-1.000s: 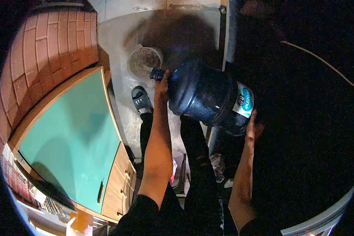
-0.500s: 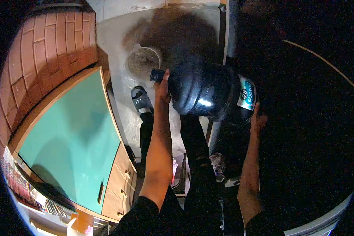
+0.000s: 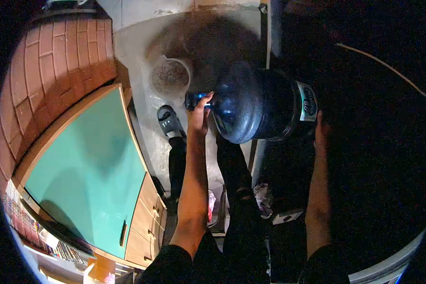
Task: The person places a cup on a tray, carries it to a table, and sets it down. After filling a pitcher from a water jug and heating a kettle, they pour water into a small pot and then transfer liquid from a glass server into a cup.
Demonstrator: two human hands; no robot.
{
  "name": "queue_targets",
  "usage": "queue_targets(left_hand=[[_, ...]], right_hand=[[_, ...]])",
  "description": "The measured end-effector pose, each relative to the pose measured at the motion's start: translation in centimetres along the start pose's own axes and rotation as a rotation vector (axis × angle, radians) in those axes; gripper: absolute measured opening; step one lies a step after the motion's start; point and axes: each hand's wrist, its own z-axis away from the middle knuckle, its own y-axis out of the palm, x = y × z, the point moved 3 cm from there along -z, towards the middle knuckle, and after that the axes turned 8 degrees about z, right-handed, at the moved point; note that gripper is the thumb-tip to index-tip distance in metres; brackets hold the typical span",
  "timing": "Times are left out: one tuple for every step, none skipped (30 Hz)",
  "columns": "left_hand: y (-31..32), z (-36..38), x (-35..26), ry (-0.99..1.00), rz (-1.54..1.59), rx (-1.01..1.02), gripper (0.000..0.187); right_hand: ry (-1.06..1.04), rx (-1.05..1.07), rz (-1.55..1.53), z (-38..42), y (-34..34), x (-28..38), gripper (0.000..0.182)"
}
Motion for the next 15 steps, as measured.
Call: queue_targets(left_hand=[[0.0,0.0,0.1,-0.002,0.003,0.005,0.043],[0.0,0.1,0.2,0.002,0.009,0.050,0.039],[0.1,0.2,0.4,0.008,0.015,0.094,0.035],[1.0,1.3,0.0,0.019,0.087,0.092,0.031],[1.5,2.0,0.1,0.010,0.083,0.095,0.031],[2.1,2.5,-0.1,0.051,0.096,0.118,0.033],[2.4,3.0,-0.1,0.089,0.108,0.140,0.035],[2.3,2.3,0.8,0.052,0.063,0.119,0.042],[2.9,2.8,0.8,0.054,0.060,0.130,0.042],[3.9,3.9,0.7,0.178,0.034,0.088,0.045],[4.7,5.3,0.6,0.296,0.007,0.044,0.048],[5.6,7.0,0.3,0.300,-0.031,0.024,0.051],[6.7,8.0,0.5,0.342,-0.025,0.079,0.050],[7.3,8.9,0.9,0.332,-0.071,0.107,0.049],[7.8,9.9,1.3,0.324,-0.116,0.131,0.048]], right_hand=[[-0.033,0.240,-0.096,0.0,-0.4,1.6,0.082],[-0.068,0.478,-0.194,0.0,-0.4,2.7,0.093],[-0.070,0.472,-0.196,-0.7,-0.1,2.8,0.093],[-0.020,0.380,-0.112,-1.6,0.2,2.4,0.091],[0.034,0.291,-0.027,-2.3,0.5,1.5,0.090],[0.039,0.287,-0.025,-2.7,0.7,1.5,0.090],[-0.014,0.401,-0.236,-2.9,1.0,1.7,0.087],[-0.067,0.514,-0.449,-2.8,1.2,2.0,0.085],[-0.067,0.506,-0.456,-2.8,0.9,2.0,0.085],[-0.098,0.458,-0.401,-3.1,0.5,2.3,0.081],[-0.121,0.409,-0.342,-3.0,-0.2,2.2,0.077],[-0.144,0.359,-0.279,-3.0,-1.1,2.0,0.074],[-0.170,0.310,-0.214,-3.0,-2.0,2.1,0.070],[-0.196,0.262,-0.150,-3.0,-2.7,2.4,0.067],[-0.201,0.255,-0.150,-1.1,-4.0,3.5,0.067]])
